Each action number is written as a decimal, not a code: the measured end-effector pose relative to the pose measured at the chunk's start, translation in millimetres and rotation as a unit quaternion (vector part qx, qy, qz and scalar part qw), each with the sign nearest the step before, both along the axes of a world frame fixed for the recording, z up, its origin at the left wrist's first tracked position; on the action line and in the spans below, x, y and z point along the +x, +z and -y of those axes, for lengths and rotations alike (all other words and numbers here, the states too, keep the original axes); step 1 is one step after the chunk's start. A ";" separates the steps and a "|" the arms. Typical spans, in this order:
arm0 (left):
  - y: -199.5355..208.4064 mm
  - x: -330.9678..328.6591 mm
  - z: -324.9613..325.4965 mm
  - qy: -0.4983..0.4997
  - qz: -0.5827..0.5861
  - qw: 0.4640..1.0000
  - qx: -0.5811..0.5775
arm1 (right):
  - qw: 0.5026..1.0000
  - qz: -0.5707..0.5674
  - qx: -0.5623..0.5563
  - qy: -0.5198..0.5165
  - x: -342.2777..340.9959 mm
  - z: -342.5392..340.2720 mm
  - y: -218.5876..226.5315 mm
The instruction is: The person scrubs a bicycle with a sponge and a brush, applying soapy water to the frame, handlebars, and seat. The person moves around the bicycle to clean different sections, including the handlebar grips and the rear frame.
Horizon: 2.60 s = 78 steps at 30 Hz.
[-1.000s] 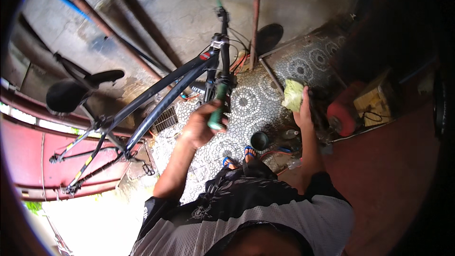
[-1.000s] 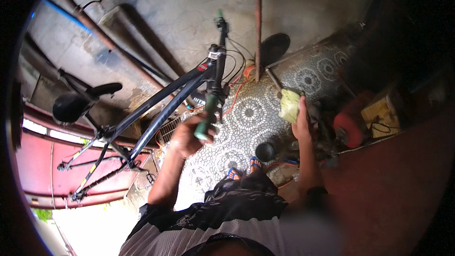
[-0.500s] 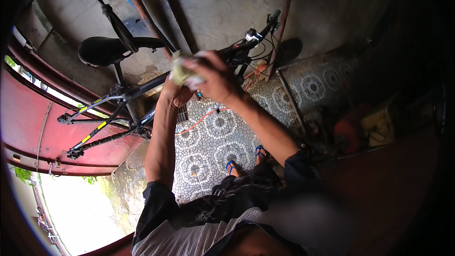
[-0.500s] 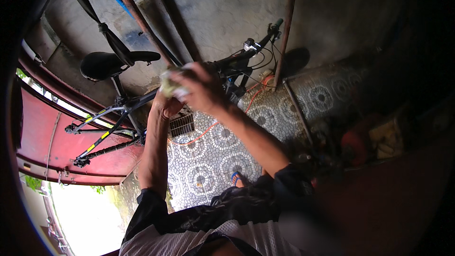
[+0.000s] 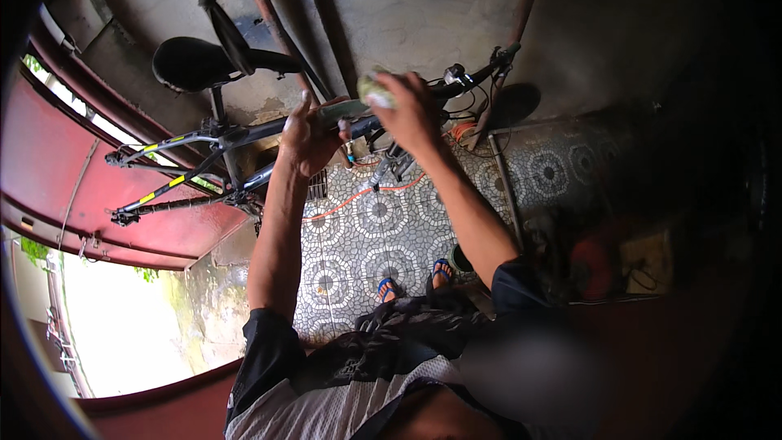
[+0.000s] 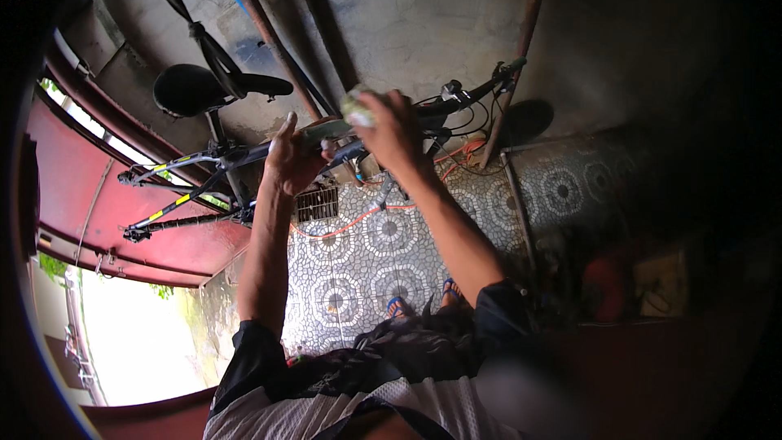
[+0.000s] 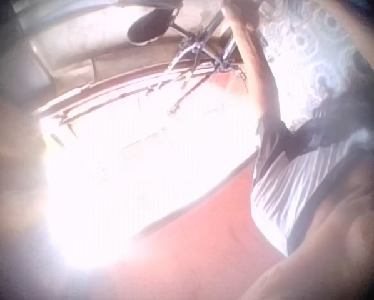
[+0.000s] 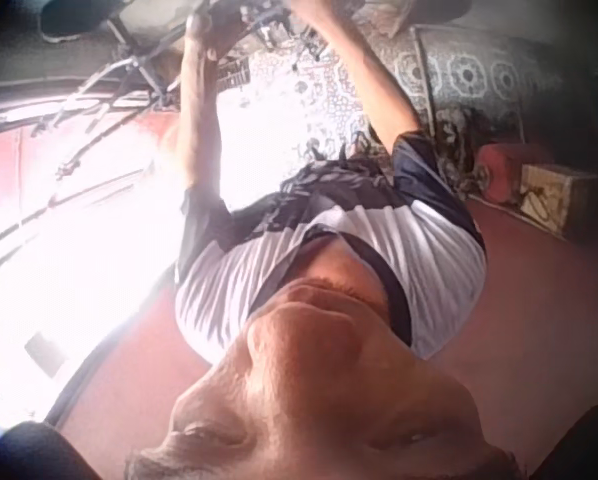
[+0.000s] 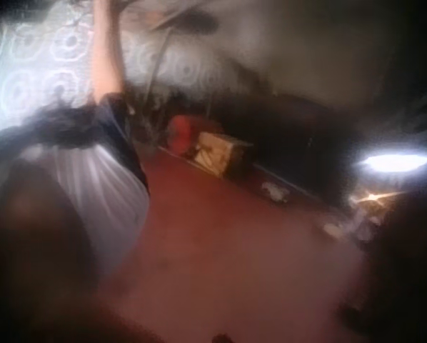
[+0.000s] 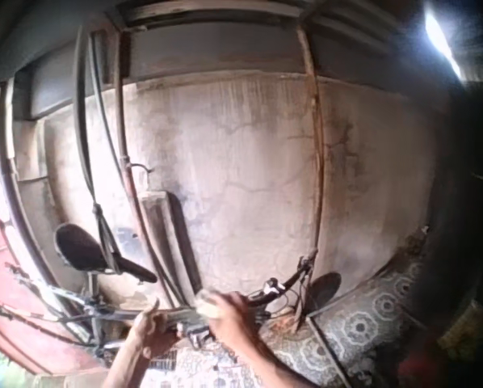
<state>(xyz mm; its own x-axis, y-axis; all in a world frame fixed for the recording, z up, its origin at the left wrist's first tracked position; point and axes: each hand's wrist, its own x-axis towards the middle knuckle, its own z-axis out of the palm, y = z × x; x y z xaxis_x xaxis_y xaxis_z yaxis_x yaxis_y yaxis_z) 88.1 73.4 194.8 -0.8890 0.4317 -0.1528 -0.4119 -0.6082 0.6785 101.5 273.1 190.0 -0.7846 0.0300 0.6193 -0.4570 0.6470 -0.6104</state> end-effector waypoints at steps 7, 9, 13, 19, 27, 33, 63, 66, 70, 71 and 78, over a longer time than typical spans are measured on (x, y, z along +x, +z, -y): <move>-4.7 -10.7 15.8 0.026 -0.004 0.999 0.030 | 0.986 -0.088 0.023 0.137 -1.4 16.2 -1.2; -4.9 -15.1 22.0 0.041 -0.083 0.995 -0.041 | 0.991 -0.086 0.022 0.096 -9.2 10.1 -12.6; -8.0 -24.0 33.4 0.099 -0.149 0.969 -0.169 | 0.978 -0.138 0.011 0.155 -17.7 33.4 -23.4; 0.4 -31.3 44.8 0.160 -0.195 0.909 -0.333 | 0.991 -0.087 0.086 0.055 -41.4 -2.0 -23.8; -6.7 -30.9 4.5 0.314 -0.221 0.889 -0.248 | 0.956 0.024 0.123 0.266 -139.9 16.4 38.1; -0.2 -24.8 -0.2 0.377 -0.315 0.735 -0.467 | 0.786 0.310 0.515 0.146 -192.4 57.8 81.5; 52.8 -26.6 -66.6 0.003 -0.503 0.219 -0.836 | 0.983 0.142 -0.099 0.060 -61.3 -147.6 -113.5; 43.9 -25.1 -68.4 -0.004 -0.498 0.210 -0.841 | 0.968 0.037 -0.241 -0.059 -39.4 -155.4 -148.7; 41.2 -28.9 -69.1 0.003 -0.527 0.206 -0.824 | 0.778 0.351 -0.517 0.064 -3.0 -99.0 -189.8; 41.1 -28.5 -69.3 -0.001 -0.526 0.207 -0.825 | 0.623 0.318 -0.685 0.206 -0.9 -76.5 -194.9; 52.9 -20.7 -66.3 0.012 -0.514 0.225 -0.827 | 0.457 0.238 -0.733 0.444 -33.4 32.9 -182.4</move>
